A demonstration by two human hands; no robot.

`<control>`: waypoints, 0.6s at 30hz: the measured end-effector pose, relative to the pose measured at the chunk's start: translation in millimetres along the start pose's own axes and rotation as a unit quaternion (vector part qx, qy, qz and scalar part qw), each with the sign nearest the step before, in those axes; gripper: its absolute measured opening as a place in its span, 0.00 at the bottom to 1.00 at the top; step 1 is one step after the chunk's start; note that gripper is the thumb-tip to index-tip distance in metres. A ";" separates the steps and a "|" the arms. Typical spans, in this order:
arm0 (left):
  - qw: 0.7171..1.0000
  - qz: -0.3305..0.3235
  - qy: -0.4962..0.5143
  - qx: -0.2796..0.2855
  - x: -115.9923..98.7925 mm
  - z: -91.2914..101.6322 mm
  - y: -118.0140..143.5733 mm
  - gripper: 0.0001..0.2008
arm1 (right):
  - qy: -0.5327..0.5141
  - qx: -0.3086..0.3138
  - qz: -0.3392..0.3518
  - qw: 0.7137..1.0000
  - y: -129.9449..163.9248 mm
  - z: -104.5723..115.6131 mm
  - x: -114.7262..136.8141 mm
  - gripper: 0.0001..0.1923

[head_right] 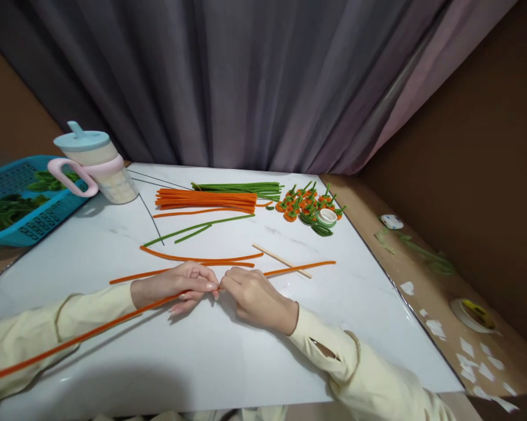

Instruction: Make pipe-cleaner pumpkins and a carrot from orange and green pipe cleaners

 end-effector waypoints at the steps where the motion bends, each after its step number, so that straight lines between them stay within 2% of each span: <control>1: 1.000 0.001 0.009 -0.001 -0.2 1.3 -0.2 0.10 | -0.011 0.009 -0.004 1.000 -0.1 1.2 -0.7 0.16; 6: 0.999 0.023 0.049 -0.008 -1.6 8.0 -1.3 0.09 | -0.021 0.043 -0.005 0.999 0.1 6.1 -2.9 0.18; 9: 0.997 0.038 0.060 0.009 -2.1 10.1 -1.5 0.09 | -0.027 0.046 -0.010 0.999 1.0 5.0 -1.9 0.17; 14: 0.994 0.055 0.075 0.059 -2.0 10.8 -1.7 0.08 | -0.006 0.036 -0.004 0.999 2.3 1.9 -1.1 0.15; 18: 0.994 0.067 0.061 0.066 -3.4 10.3 -2.0 0.08 | 0.062 0.011 0.027 0.998 1.1 1.3 -1.0 0.11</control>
Point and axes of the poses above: each hand's wrist, its own y-axis away from the middle knuckle, its own z-axis out of the back of the hand, x = y × z, the point moved 1 cm from there along -y, towards the middle knuckle, and after that the axes turned 3 degrees about -y, right-handed, at the moved point
